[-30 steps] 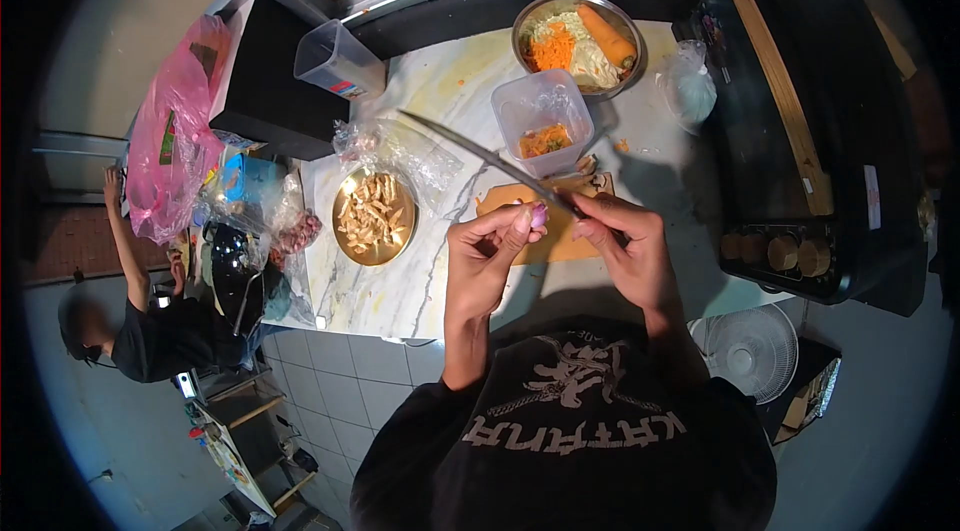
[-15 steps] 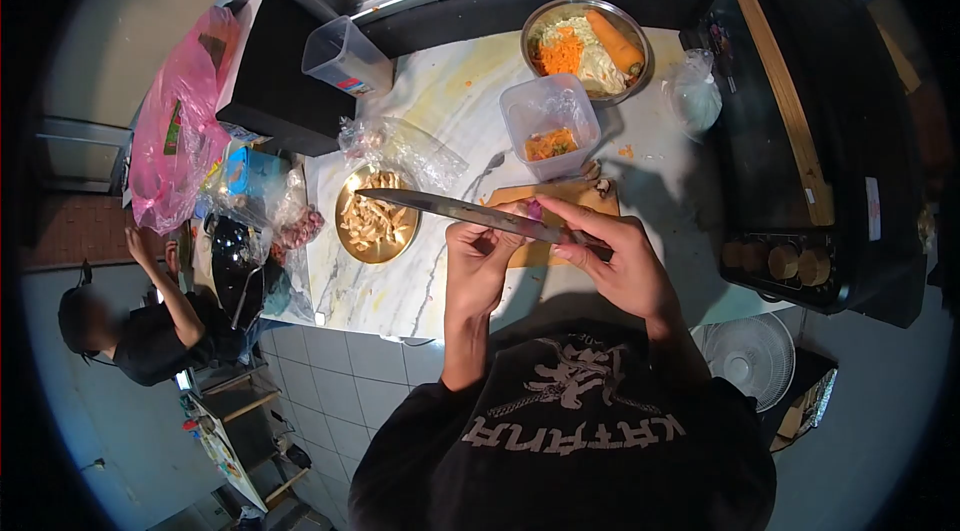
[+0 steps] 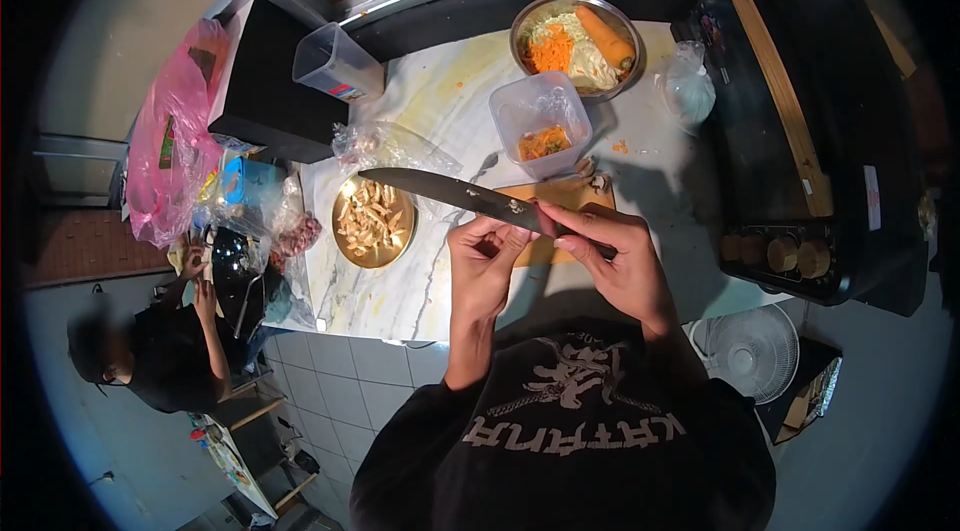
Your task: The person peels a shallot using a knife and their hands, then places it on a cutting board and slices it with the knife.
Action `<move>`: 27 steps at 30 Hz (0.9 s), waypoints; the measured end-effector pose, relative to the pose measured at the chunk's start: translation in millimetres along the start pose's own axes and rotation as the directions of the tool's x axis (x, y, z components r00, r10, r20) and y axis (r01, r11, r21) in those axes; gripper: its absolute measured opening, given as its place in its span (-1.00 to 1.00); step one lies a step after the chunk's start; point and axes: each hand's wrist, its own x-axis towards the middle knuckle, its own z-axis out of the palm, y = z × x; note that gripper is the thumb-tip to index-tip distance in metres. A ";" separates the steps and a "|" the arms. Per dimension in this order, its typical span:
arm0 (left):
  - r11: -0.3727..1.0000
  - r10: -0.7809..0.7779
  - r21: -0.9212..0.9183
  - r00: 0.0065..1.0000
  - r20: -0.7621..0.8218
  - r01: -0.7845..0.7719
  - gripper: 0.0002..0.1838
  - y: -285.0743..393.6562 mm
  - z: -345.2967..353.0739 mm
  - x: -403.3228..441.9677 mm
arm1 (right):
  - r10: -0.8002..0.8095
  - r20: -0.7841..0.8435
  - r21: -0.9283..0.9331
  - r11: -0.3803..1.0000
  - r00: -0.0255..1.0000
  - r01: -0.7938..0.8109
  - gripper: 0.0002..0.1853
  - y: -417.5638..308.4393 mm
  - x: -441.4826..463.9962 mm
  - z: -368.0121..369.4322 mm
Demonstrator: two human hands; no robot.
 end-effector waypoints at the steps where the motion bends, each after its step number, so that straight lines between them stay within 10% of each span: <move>1: 1.000 -0.002 0.006 1.000 -0.016 0.002 -0.88 -0.2 0.6 -0.1 | 0.000 0.000 0.001 1.000 1.000 0.000 -0.64 1.9 -0.2 0.7; 27: 0.988 0.020 0.150 0.999 0.051 -0.027 -0.82 -2.7 -2.2 6.1 | 0.040 0.082 -0.099 0.995 0.996 -0.032 -0.45 -5.6 -0.2 -8.6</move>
